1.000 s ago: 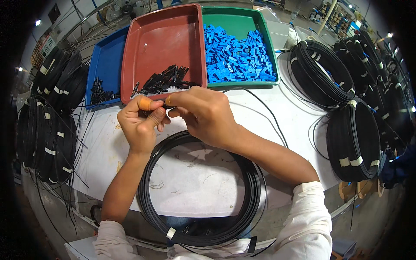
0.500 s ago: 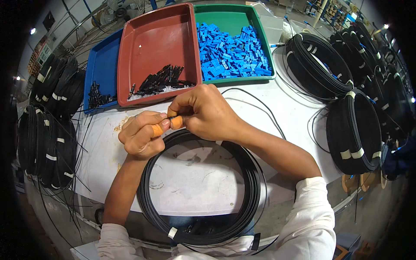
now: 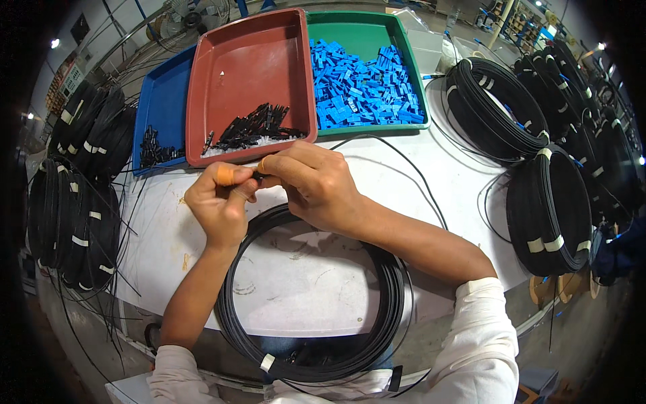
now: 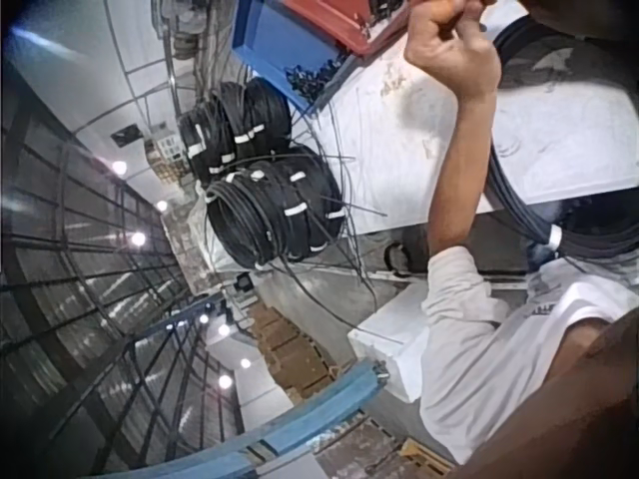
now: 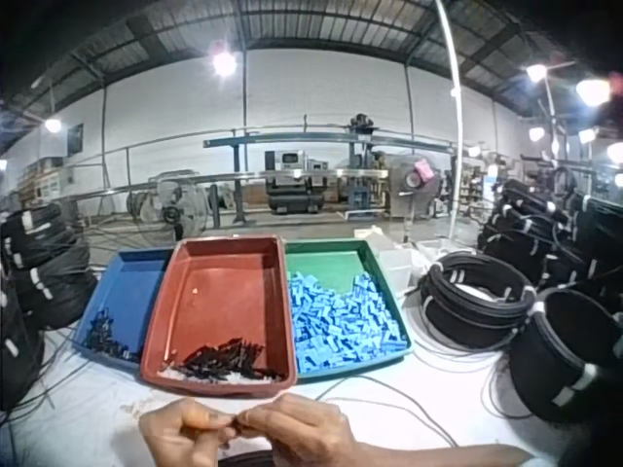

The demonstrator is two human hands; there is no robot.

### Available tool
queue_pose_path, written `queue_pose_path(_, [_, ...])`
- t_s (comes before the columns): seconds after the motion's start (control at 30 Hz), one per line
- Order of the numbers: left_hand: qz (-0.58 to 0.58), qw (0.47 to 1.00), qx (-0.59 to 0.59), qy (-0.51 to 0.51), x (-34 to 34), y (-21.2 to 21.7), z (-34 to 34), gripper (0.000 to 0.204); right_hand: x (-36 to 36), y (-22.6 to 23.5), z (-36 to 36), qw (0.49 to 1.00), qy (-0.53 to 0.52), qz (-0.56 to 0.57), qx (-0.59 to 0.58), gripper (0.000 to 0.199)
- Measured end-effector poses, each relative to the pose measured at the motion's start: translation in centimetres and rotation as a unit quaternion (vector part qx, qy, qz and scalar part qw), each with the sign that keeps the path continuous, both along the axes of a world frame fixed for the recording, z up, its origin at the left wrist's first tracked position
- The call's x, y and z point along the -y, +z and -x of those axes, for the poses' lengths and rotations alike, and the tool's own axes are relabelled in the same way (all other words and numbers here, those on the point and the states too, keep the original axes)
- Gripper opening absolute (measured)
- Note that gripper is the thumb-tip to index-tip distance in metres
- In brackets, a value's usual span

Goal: The person assembles wiring harnesses by hand, attaching connectors to bundles of black cable and organizing the finished cable coils in a plastic tray.

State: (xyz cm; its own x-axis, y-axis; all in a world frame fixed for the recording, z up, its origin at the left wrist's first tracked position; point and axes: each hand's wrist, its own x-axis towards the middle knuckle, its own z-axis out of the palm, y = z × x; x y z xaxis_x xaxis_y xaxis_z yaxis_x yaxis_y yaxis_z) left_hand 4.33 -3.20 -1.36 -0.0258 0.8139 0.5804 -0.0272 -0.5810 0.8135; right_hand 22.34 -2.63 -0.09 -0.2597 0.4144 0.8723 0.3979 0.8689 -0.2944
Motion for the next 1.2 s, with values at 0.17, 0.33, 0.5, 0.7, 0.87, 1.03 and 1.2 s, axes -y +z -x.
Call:
queue_pose_path(0.17, [-0.200,0.973,-0.110,0.041,-0.8,-0.1,0.2,0.019,1.1,0.1,0.7,0.986,0.018,0.152,-0.070,0.028])
queue_pose_path(0.33, [-0.359,0.904,-0.225,0.056,-1.3,0.0,0.9,0.017,0.9,1.7,-0.3,0.904,0.079,0.416,-0.059,0.005])
queue_pose_path(0.5, [-0.307,0.931,-0.191,0.056,-1.5,-0.1,0.7,0.016,-0.4,2.1,-1.0,0.875,0.146,0.460,-0.036,0.007])
queue_pose_path(0.7, [0.034,0.999,0.018,0.004,-0.1,0.1,0.0,0.014,-0.2,0.0,0.4,0.999,0.011,0.042,-0.014,0.033])
queue_pose_path(0.87, [-0.201,0.968,-0.131,0.074,-0.6,0.1,-0.3,0.017,0.5,-0.2,-0.1,0.998,-0.014,0.053,0.033,0.039])
queue_pose_path(1.03, [-0.328,0.930,-0.157,0.047,-1.0,0.5,0.3,0.017,1.4,0.6,-0.3,0.991,0.028,0.133,0.001,0.027])
queue_pose_path(1.2, [-0.399,0.886,-0.235,0.030,-1.2,0.7,1.3,0.015,1.2,1.6,-0.5,0.914,0.105,0.389,-0.038,0.013])
